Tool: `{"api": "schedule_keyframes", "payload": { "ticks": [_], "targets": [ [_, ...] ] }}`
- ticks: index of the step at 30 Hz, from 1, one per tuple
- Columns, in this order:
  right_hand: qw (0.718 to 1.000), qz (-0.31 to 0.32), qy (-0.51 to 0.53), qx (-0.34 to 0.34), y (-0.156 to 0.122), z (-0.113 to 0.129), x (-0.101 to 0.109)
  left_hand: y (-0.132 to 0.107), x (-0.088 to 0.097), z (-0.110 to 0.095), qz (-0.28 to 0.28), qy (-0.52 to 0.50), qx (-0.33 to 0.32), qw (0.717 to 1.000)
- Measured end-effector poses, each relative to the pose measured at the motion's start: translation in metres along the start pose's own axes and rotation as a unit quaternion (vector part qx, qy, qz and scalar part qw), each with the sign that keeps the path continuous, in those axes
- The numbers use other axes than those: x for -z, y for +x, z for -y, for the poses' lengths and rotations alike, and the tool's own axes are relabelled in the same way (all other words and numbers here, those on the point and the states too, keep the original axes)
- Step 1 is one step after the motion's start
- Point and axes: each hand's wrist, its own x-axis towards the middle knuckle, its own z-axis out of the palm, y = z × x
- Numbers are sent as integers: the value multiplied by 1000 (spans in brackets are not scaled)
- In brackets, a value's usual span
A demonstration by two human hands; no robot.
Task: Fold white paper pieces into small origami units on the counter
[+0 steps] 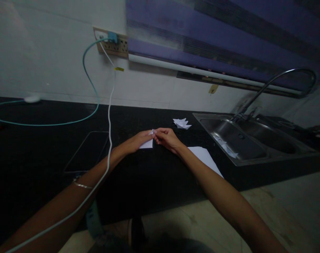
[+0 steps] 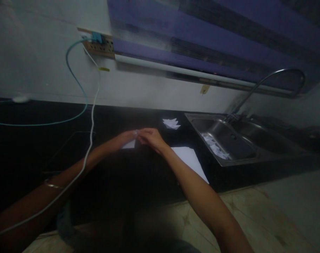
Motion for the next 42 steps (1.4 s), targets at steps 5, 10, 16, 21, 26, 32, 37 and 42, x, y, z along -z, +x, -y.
{"api": "schedule_keyframes", "payload": {
  "ticks": [5,10,16,21,26,32,37,42],
  "targets": [
    [998,0,-55,30,4,-3,3,-1,0,-1,5,12,10,1000],
    [991,-33,-111,63,4,-2,3,-2,4,2,-47,-10,42,998],
    [986,-82,-100,104,5,-3,2,-2,3,-5,-54,61,64,995],
    [953,-178,-144,201,4,-2,1,-3,-1,-9,-144,212,33,966],
    [928,-181,-214,244,-2,-1,-5,-3,-4,-11,-166,266,19,949],
    [938,-179,-193,227,-1,-8,-8,-3,-8,-14,-152,302,4,941],
    [937,-146,-219,231,-1,-7,-11,-4,-8,-14,-162,310,-9,937],
    [927,-130,-243,255,-2,-4,-12,-5,-8,-13,-134,291,-25,947]
  ]
}}
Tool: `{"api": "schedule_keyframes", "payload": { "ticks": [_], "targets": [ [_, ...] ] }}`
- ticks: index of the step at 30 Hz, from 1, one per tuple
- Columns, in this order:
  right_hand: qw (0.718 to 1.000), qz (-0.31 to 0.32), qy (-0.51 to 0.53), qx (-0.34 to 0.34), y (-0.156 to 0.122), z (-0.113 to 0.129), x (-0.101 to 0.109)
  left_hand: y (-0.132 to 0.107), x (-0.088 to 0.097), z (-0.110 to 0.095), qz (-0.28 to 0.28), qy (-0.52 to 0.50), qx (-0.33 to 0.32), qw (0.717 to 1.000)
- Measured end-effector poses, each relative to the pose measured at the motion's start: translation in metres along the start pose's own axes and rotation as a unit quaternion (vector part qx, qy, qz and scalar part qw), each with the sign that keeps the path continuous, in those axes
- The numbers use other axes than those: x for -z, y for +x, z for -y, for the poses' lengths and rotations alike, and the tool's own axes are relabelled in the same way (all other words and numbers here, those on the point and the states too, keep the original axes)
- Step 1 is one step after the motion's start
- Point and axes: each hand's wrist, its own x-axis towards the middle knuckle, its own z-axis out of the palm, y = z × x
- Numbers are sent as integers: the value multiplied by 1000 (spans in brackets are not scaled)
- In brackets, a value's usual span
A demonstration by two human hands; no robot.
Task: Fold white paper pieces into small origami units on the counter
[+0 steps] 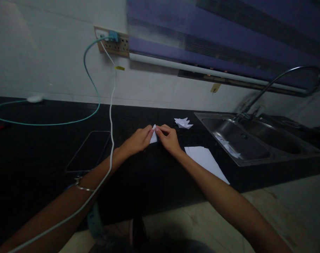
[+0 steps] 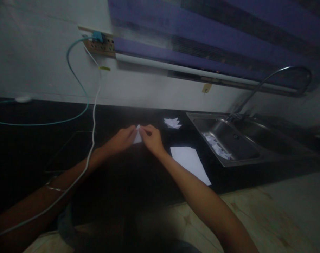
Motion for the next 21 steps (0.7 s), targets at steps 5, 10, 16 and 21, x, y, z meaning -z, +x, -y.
{"api": "schedule_keyframes", "payload": {
  "ticks": [5,10,16,21],
  "targets": [
    [996,6,70,-51,2,-2,4,0,4,-1,25,24,-10,999],
    [969,55,183,-157,3,-6,6,1,8,-1,21,33,-15,999],
    [976,-24,159,-149,3,0,2,0,8,-2,36,46,-35,998],
    [979,-32,141,-144,3,0,2,0,9,1,41,62,-55,996]
  ]
}}
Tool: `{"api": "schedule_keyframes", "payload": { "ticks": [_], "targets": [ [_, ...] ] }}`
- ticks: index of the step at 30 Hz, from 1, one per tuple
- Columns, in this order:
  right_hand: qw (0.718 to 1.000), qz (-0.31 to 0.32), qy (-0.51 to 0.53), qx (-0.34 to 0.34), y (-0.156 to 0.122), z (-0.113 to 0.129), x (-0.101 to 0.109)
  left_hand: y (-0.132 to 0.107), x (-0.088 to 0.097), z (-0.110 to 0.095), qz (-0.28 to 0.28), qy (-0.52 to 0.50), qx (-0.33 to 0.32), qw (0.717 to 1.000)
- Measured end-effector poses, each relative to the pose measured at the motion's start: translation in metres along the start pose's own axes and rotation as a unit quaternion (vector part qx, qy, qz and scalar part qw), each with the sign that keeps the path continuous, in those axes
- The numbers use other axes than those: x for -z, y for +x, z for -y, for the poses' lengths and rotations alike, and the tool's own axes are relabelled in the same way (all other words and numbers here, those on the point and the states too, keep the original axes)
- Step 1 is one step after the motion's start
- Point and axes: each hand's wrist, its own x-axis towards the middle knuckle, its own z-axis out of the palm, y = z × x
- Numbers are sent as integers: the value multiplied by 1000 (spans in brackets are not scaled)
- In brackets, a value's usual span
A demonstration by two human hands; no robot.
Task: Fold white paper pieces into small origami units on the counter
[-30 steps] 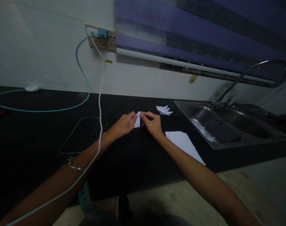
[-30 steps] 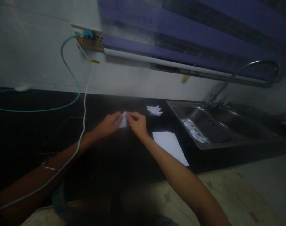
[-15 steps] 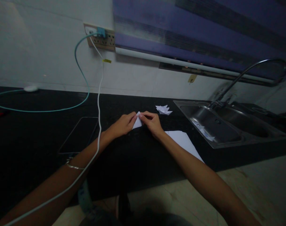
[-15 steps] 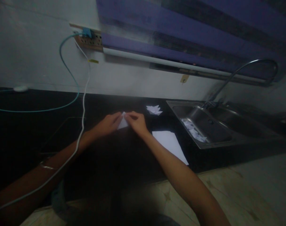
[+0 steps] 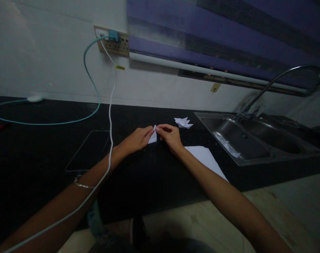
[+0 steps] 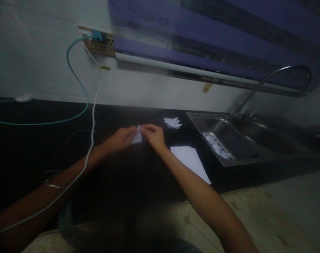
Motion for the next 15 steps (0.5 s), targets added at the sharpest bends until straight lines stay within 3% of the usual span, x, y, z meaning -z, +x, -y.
{"api": "schedule_keyframes", "payload": {
  "ticks": [9,15],
  "targets": [
    [983,89,117,-111,6,-7,5,0,0,0,1,-15,20,1000],
    [983,135,99,-82,5,-3,5,-1,4,5,53,-189,72,978]
  ]
}}
